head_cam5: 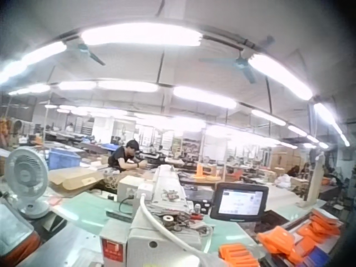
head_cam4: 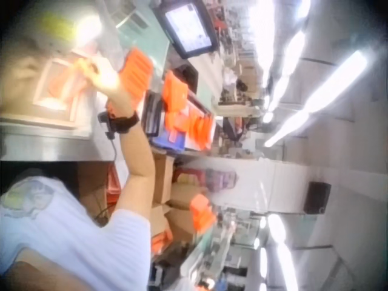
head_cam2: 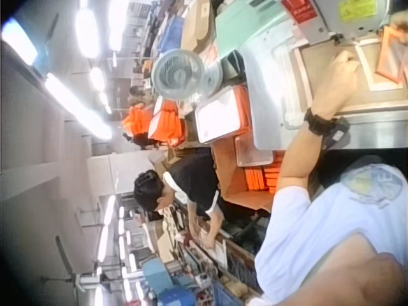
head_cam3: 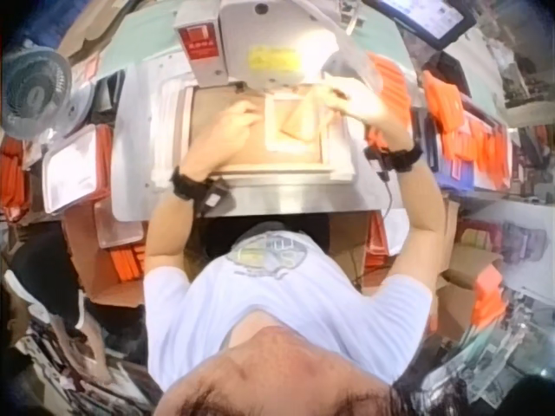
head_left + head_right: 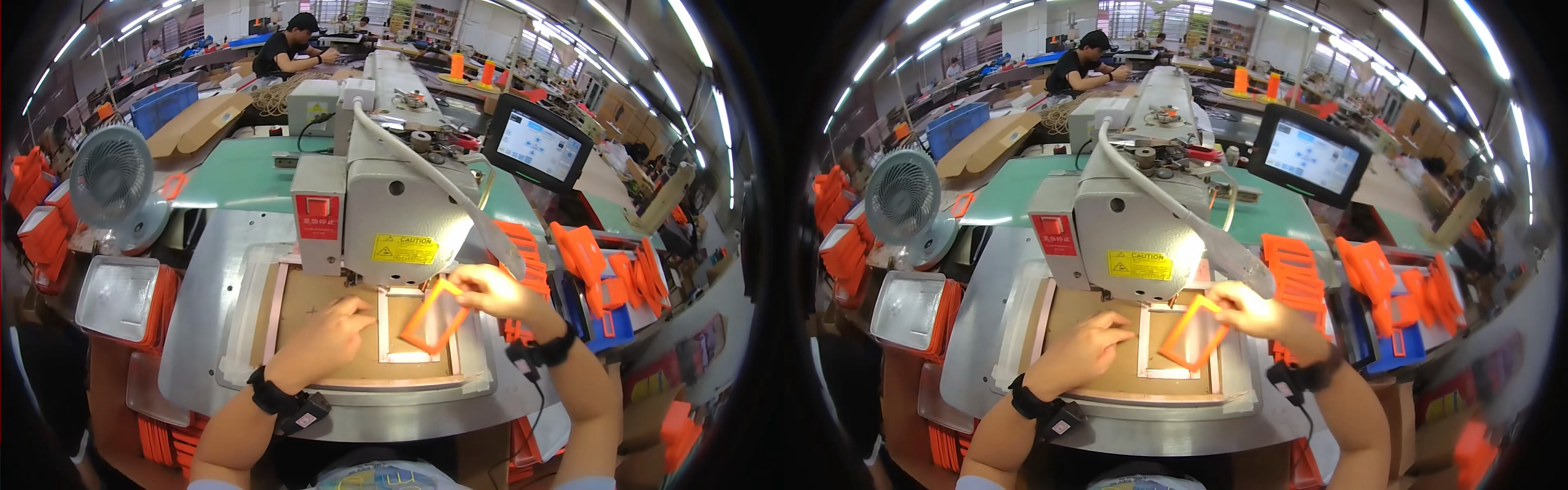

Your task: Using an industrial sewing machine to stitch together components of orange leather/synthetic cases.

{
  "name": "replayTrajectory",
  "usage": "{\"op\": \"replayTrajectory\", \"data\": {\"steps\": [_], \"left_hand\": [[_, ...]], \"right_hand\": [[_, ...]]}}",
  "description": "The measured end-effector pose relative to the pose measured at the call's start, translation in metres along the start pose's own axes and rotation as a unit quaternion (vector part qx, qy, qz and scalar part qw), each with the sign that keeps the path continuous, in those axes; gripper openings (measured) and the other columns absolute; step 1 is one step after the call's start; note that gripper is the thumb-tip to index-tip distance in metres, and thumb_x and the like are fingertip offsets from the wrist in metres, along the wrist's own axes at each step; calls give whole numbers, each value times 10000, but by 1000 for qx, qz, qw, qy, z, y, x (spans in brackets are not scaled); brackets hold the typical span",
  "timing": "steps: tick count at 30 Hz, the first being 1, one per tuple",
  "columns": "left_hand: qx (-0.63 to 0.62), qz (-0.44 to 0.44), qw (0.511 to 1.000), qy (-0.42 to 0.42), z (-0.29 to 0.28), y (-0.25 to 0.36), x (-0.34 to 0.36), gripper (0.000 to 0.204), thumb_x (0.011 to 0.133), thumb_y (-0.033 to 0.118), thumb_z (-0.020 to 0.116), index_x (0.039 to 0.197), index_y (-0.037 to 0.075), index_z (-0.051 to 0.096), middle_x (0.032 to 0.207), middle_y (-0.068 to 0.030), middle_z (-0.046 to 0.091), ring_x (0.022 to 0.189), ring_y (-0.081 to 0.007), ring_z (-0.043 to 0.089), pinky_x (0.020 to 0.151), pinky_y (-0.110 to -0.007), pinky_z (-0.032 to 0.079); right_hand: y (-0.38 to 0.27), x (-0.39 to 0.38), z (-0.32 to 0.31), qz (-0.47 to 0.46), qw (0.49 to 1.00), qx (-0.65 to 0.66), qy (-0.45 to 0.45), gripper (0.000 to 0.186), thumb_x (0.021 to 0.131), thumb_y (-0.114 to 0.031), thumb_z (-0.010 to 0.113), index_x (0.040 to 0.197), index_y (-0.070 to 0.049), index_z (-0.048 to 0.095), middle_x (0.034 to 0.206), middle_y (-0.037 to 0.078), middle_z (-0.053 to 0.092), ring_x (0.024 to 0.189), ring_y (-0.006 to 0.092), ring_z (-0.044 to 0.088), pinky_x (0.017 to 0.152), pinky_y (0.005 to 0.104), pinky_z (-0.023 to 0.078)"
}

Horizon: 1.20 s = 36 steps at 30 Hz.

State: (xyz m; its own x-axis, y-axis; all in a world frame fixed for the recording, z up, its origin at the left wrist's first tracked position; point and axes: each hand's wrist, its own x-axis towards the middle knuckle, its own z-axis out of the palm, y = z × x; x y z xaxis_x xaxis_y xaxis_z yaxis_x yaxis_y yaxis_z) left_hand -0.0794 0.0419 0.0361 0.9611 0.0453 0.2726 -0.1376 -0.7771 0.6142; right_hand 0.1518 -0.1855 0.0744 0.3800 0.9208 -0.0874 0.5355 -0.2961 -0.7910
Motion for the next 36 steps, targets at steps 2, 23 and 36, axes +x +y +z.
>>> {"op": "replayTrajectory", "data": {"steps": [2,23,36], "left_hand": [[0,15,1000,-21,1,0,-1,312,831,9,532,1109,-10,672,1194,-133,614,1102,-318,582,952,-394,472],[92,64,993,-32,20,8,5,422,866,137,629,1275,38,599,1338,-126,557,1175,-304,518,1021,-464,410],[194,37,980,-17,36,15,12,513,858,271,672,1323,75,578,1432,-101,497,1317,-265,445,1084,-634,290]], "right_hand": [[-8,28,17,-1,997,-78,9,193,820,-60,682,1002,-15,633,729,76,630,683,202,639,630,337,495],[9,49,76,-66,977,-153,135,75,771,-24,696,778,45,671,746,218,645,744,381,651,693,430,518],[7,1,48,-173,929,-304,120,290,766,-92,726,1049,-29,707,1015,82,629,933,285,577,840,390,473]]}}
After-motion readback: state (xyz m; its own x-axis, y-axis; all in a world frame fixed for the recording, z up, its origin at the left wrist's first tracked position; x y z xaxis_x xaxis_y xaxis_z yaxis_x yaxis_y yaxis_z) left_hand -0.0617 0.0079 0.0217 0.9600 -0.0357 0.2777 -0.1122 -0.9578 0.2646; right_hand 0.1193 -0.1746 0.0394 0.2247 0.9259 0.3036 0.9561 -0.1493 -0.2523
